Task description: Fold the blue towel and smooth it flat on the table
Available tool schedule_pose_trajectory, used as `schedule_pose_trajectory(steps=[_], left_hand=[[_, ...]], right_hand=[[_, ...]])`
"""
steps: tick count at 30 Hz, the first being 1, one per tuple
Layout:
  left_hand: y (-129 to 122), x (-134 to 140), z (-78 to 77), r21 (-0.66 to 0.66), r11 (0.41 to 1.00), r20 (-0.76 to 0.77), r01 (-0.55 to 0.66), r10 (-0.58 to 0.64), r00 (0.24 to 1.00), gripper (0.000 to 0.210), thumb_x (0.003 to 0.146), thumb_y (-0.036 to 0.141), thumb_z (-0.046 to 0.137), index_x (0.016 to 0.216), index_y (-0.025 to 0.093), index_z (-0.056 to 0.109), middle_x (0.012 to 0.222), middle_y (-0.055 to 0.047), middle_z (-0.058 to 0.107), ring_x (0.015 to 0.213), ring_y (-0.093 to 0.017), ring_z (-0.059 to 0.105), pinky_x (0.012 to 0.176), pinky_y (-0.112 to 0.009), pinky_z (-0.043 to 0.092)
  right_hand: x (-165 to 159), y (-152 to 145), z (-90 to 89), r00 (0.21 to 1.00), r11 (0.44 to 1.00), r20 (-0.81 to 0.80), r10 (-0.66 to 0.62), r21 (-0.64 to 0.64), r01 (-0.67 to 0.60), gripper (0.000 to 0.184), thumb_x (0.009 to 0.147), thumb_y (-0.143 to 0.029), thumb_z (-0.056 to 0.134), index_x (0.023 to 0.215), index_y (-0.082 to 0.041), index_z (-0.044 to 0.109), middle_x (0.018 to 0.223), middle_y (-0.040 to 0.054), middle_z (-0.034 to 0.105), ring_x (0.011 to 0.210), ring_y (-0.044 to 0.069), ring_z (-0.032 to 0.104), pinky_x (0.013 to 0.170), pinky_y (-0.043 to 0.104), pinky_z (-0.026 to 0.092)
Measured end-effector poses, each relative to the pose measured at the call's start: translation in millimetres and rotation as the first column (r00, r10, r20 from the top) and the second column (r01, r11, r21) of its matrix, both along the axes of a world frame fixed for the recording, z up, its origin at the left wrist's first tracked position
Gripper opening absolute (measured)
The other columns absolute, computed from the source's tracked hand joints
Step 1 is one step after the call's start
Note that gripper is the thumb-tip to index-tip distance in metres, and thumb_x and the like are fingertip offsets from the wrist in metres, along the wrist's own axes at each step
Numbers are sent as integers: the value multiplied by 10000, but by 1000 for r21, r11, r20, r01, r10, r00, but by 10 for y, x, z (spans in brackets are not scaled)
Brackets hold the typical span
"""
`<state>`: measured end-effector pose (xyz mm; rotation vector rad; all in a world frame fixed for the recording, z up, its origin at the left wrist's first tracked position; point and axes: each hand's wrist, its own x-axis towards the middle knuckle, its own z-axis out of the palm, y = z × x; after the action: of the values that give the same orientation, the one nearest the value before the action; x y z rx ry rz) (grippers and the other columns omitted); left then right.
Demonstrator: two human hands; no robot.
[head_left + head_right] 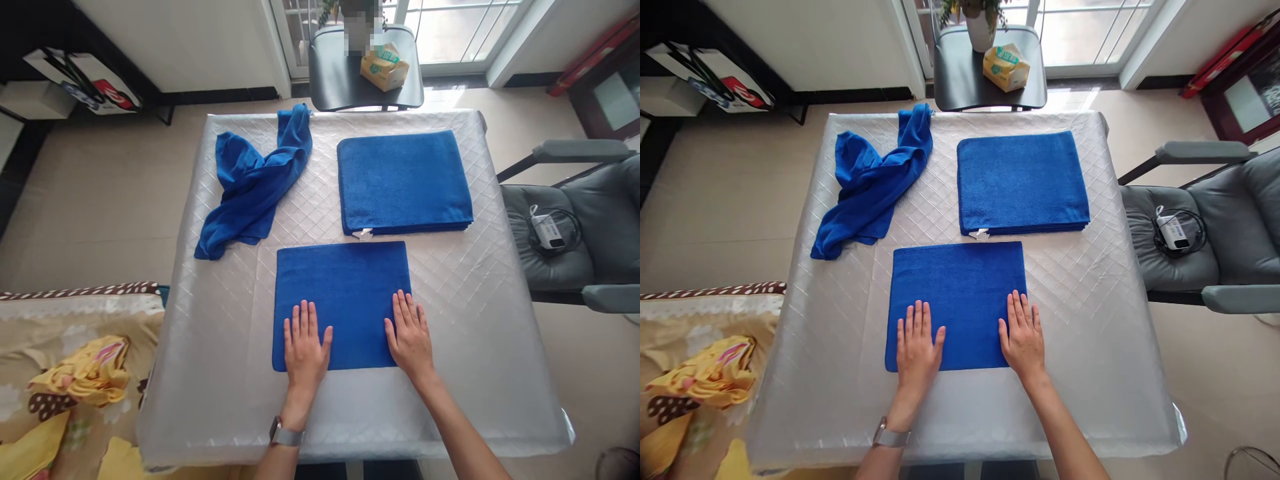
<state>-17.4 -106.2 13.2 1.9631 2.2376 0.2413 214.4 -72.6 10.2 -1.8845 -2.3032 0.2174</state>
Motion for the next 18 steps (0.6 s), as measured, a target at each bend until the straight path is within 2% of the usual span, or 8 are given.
schedule_pose_trajectory(steps=[4, 7, 12, 18], left_hand=[[-87, -327, 1, 3, 997, 7, -83, 83, 996, 677, 1020, 435, 348, 1576, 194, 46, 1636, -115, 202, 1513, -276, 162, 1221, -548, 184], [-141, -460, -12, -18, 992, 35, -123, 124, 992, 678, 1022, 427, 351, 1578, 207, 33, 1645, -111, 179, 1516, -272, 147, 1216, -537, 210], [-164, -501, -26, -12, 991, 55, -131, 132, 990, 684, 1023, 416, 351, 1580, 210, 13, 1649, -117, 163, 1515, -274, 152, 1215, -536, 219], [-155, -479, -25, -3, 992, 37, -124, 124, 992, 689, 1022, 412, 350, 1581, 203, 6, 1643, -134, 183, 1512, -282, 162, 1209, -543, 233]], right_hand=[[2, 5, 2, 1000, 1000, 5, 0, -1, 0, 692, 1017, -290, 387, 1581, -188, -1, 1605, 92, 280, 1494, 240, 229, 1222, 476, 208], [0, 9, 7, 1000, 1000, 7, 3, -4, -3, 680, 1022, -296, 366, 1581, -191, -7, 1610, 91, 270, 1494, 242, 228, 1221, 479, 206], [-8, 9, 44, 1000, 1000, 5, 4, -17, -4, 656, 1027, -304, 333, 1584, -202, 1, 1620, 82, 249, 1500, 253, 207, 1218, 493, 208], [-11, 45, 180, 998, 999, -45, -41, -1, 41, 646, 1027, -294, 319, 1586, -219, 4, 1627, 74, 235, 1503, 263, 193, 1213, 518, 223]])
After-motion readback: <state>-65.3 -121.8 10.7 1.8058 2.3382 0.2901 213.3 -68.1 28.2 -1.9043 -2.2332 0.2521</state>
